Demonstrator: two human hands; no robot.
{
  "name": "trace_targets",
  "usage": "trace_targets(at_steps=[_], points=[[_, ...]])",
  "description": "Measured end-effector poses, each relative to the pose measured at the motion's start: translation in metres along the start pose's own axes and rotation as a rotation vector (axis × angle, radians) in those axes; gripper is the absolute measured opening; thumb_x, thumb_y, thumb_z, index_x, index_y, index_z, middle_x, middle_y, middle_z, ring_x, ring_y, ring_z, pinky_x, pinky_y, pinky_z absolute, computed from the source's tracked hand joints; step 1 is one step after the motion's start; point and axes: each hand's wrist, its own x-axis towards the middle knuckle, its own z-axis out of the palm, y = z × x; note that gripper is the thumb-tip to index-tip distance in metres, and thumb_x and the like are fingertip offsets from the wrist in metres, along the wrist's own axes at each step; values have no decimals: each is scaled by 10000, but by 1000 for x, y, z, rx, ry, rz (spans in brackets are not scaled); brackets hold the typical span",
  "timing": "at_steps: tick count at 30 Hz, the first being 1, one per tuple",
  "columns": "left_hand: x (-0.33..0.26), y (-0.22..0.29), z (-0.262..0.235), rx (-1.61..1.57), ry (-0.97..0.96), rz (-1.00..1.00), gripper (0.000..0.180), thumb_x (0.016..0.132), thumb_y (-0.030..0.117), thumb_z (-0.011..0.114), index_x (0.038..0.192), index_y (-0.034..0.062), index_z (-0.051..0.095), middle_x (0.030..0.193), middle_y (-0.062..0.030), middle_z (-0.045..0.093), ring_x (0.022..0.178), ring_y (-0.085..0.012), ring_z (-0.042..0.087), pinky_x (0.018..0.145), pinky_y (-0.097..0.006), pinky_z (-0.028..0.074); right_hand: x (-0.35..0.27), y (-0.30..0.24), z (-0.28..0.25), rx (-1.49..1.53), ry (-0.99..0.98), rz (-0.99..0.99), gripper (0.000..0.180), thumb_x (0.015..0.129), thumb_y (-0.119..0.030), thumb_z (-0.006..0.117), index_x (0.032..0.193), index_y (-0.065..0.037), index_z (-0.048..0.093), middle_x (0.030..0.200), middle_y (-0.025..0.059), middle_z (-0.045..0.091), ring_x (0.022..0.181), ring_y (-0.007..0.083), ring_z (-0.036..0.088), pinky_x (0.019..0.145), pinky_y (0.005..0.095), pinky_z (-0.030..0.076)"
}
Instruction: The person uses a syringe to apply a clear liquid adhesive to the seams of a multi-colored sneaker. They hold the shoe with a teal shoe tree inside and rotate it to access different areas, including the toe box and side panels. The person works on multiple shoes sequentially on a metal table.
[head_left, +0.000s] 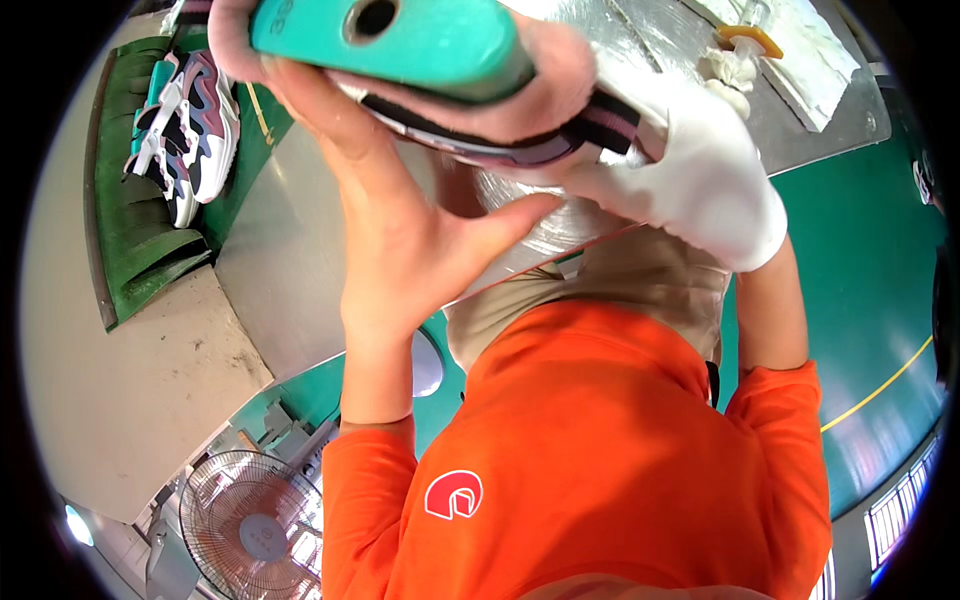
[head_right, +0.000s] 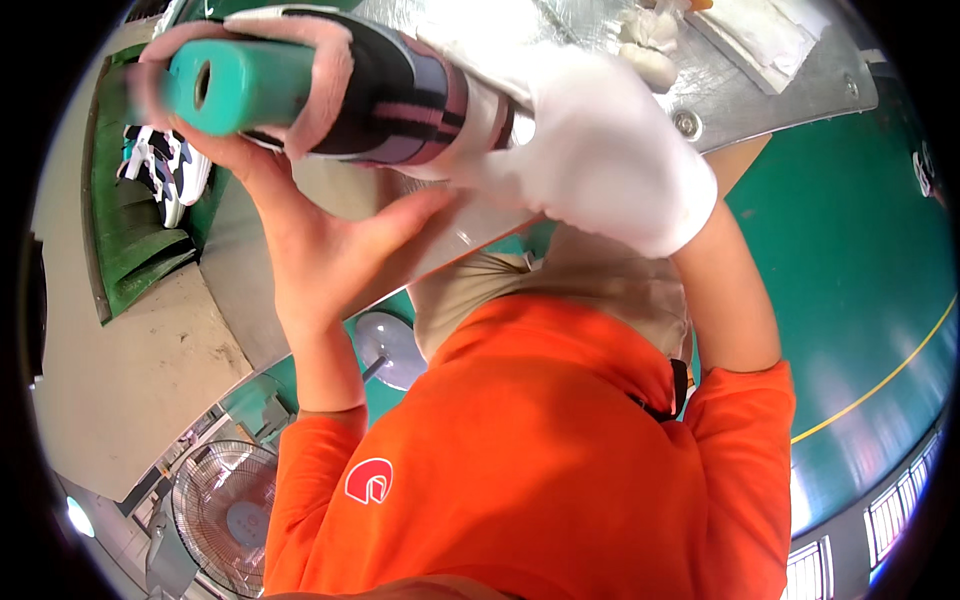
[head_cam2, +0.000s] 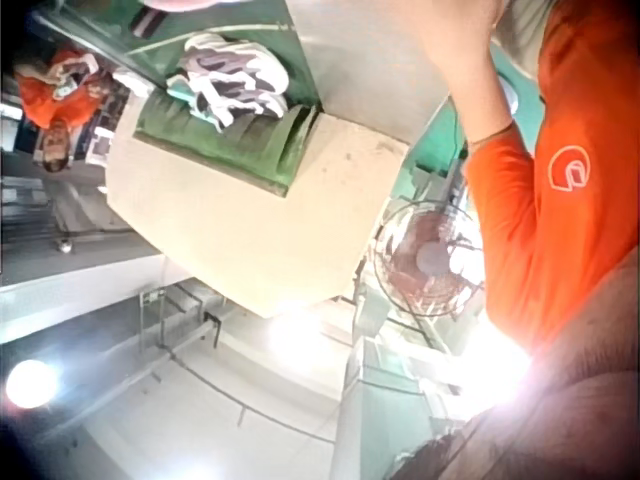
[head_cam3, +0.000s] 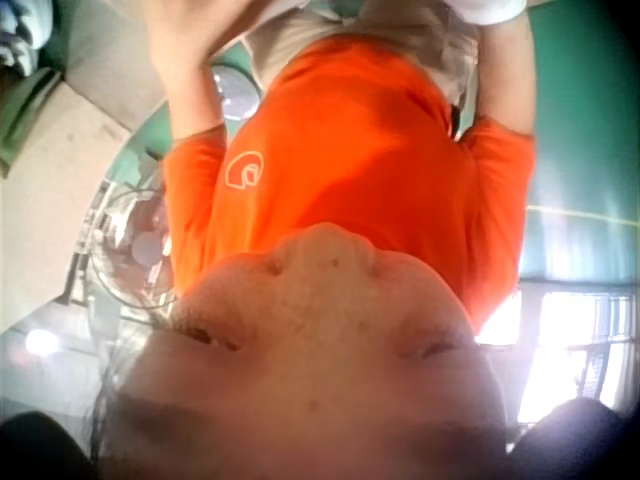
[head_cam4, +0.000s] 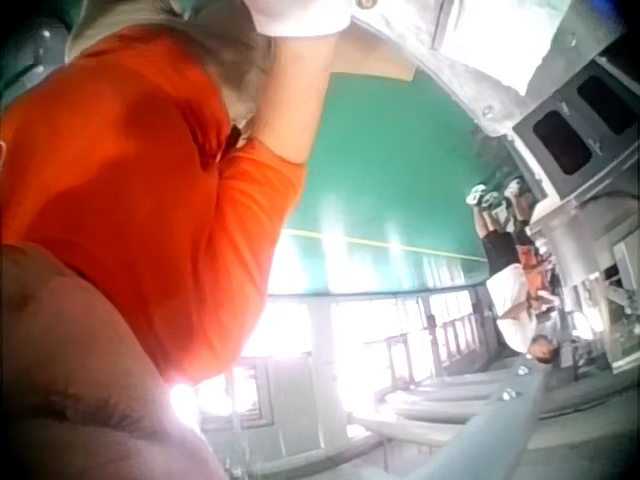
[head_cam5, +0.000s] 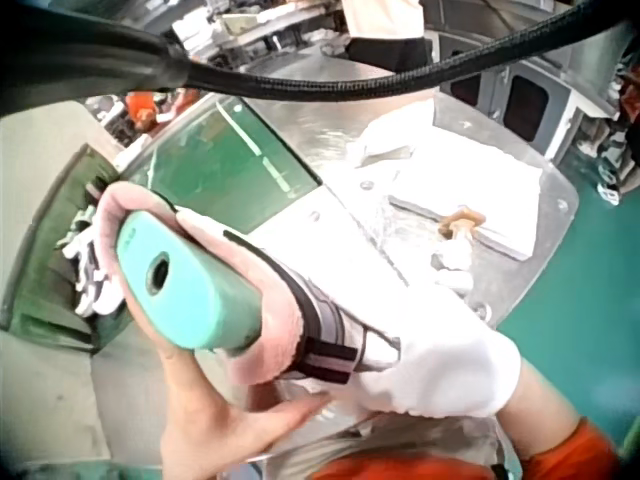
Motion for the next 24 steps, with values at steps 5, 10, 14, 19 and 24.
trace_targets(at_steps=[5, 10, 14, 19, 24], points=[[-7, -11, 2, 2, 8, 52, 1339, 604, 251, 887, 1560, -3, -16, 1521, -227, 242, 1392, -355, 358, 1135, -466, 324, 0, -16, -4, 148, -27, 197, 273, 766, -32, 763, 1020, 3, 669, 803, -29, 632, 656, 26, 525, 545, 201, 394], [-8, -18, 5, -8, 19, 109, 1312, 618, 230, 856, 1561, -14, -24, 1522, -254, 234, 1402, -380, 347, 1141, -486, 317, -2, -13, 0, 105, 82, 165, 190, 762, -27, 771, 922, -1, 672, 744, -1, 648, 614, 39, 559, 510, 204, 405], [-6, -18, 5, -10, 42, 147, 1291, 630, 213, 831, 1561, -23, -30, 1524, -276, 227, 1411, -400, 338, 1146, -501, 311, 0, -3, 4, 142, 130, 103, 196, 754, -22, 783, 918, 13, 682, 768, 33, 690, 640, 65, 627, 528, 215, 461], [-11, -29, 3, 100, 52, 102, 1305, 644, 283, 844, 1573, -2, -27, 1581, -322, 100, 1471, -466, 202, 1177, -522, 240, 3, -1, 14, 143, 212, 61, 223, 745, -38, 809, 929, 15, 694, 816, 34, 698, 699, 68, 612, 608, 215, 475], [-14, -40, 1, 111, 53, 150, 1301, 673, 285, 858, 1578, 4, -34, 1593, -356, 49, 1495, -504, 83, 1209, -519, 137, 6, -12, 15, 28, 170, -34, 274, 750, -70, 798, 992, 18, 707, 822, -15, 662, 692, 36, 558, 602, 189, 404]])
